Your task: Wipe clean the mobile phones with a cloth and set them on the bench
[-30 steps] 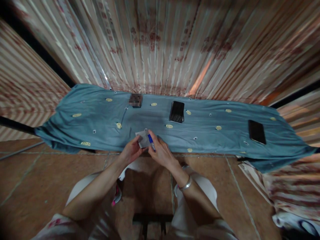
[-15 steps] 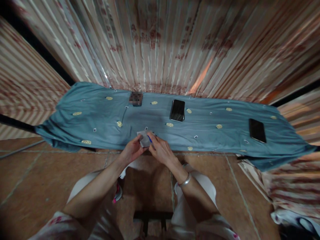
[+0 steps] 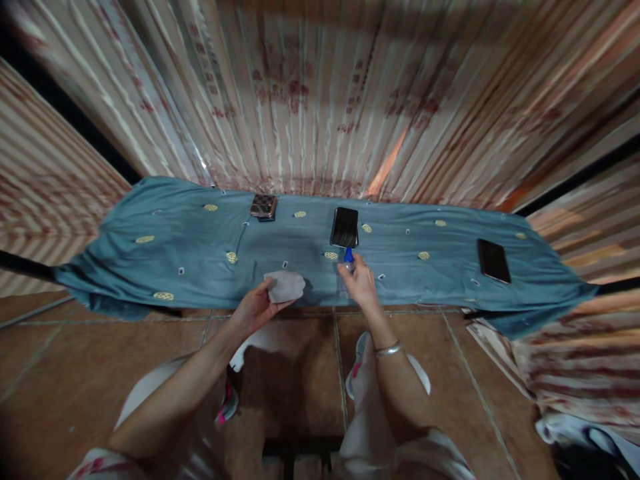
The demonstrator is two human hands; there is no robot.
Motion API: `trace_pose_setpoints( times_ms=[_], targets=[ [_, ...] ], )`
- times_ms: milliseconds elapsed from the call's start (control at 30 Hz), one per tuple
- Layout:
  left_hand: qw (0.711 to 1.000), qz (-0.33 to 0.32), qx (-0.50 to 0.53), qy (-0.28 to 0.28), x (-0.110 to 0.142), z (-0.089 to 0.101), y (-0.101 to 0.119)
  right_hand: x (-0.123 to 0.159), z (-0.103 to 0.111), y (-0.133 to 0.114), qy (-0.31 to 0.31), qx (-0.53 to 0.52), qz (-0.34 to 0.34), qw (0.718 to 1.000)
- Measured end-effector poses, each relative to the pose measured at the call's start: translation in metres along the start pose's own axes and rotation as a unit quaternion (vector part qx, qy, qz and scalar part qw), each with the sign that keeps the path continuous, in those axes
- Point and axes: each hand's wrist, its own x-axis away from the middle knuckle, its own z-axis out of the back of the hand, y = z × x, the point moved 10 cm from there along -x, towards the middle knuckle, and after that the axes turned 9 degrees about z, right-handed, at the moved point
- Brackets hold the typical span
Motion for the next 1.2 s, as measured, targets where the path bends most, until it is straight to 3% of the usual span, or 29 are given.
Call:
trace_pose_setpoints(
  times_ms=[133, 267, 400, 500, 567, 600, 633, 700, 767, 800, 833, 900, 1033, 1133, 1200],
  targets=[
    [0.999, -0.013, -0.001, 0.043, 0.000, 0.011, 0.002, -0.014, 0.013, 0.035, 0.011, 0.072, -0.071, 0.995],
    [0.997, -0.044, -0.014, 0.068, -0.002, 0.016, 0.004, -0.022, 0.017, 0.042, 0.040, 0.084, -0.083, 0.992],
    [0.996, -0.085, -0.031, 0.029, -0.001, 0.010, 0.004, -0.026, 0.017, 0.039, 0.055, 0.067, -0.073, 0.994],
    [0.995, -0.084, -0.040, 0.041, 0.003, 0.012, 0.002, -0.023, 0.020, 0.025, 0.072, 0.049, -0.053, 0.995],
    [0.995, -0.082, -0.045, 0.047, 0.008, 0.007, 0.004, -0.016, 0.011, 0.008, 0.067, -0.025, -0.030, 0.997],
    [0.995, -0.081, -0.049, 0.040, 0.009, 0.002, 0.005, -0.011, -0.003, -0.003, 0.047, -0.161, -0.015, 0.986],
    [0.995, -0.081, -0.056, 0.030, 0.011, -0.005, 0.006, -0.005, -0.024, -0.016, 0.003, -0.319, -0.024, 0.947],
    [0.994, -0.083, -0.074, 0.009, 0.012, -0.020, 0.008, 0.011, -0.055, -0.044, -0.059, -0.403, -0.027, 0.913],
    [0.991, -0.093, -0.096, -0.013, 0.012, -0.034, 0.012, 0.028, -0.086, -0.071, -0.125, -0.491, -0.045, 0.861],
    [0.989, -0.101, -0.108, -0.021, 0.010, -0.039, 0.013, 0.035, -0.098, -0.081, -0.150, -0.534, -0.061, 0.830],
    [0.986, -0.111, -0.120, -0.024, 0.009, -0.042, 0.016, 0.043, -0.111, -0.088, -0.168, -0.608, -0.103, 0.769],
    [0.980, -0.132, -0.149, -0.019, 0.005, -0.044, 0.020, 0.049, -0.121, -0.096, -0.178, -0.667, -0.138, 0.710],
    [0.943, -0.168, -0.287, 0.020, -0.005, -0.043, 0.035, 0.044, -0.122, -0.086, -0.156, -0.710, -0.182, 0.662],
    [0.883, -0.217, -0.412, 0.055, -0.012, -0.043, 0.065, 0.040, -0.117, -0.075, -0.140, -0.724, -0.208, 0.643],
    [0.830, -0.288, -0.469, 0.094, -0.015, -0.043, 0.100, 0.041, -0.113, -0.069, -0.130, -0.727, -0.234, 0.633]
  ],
)
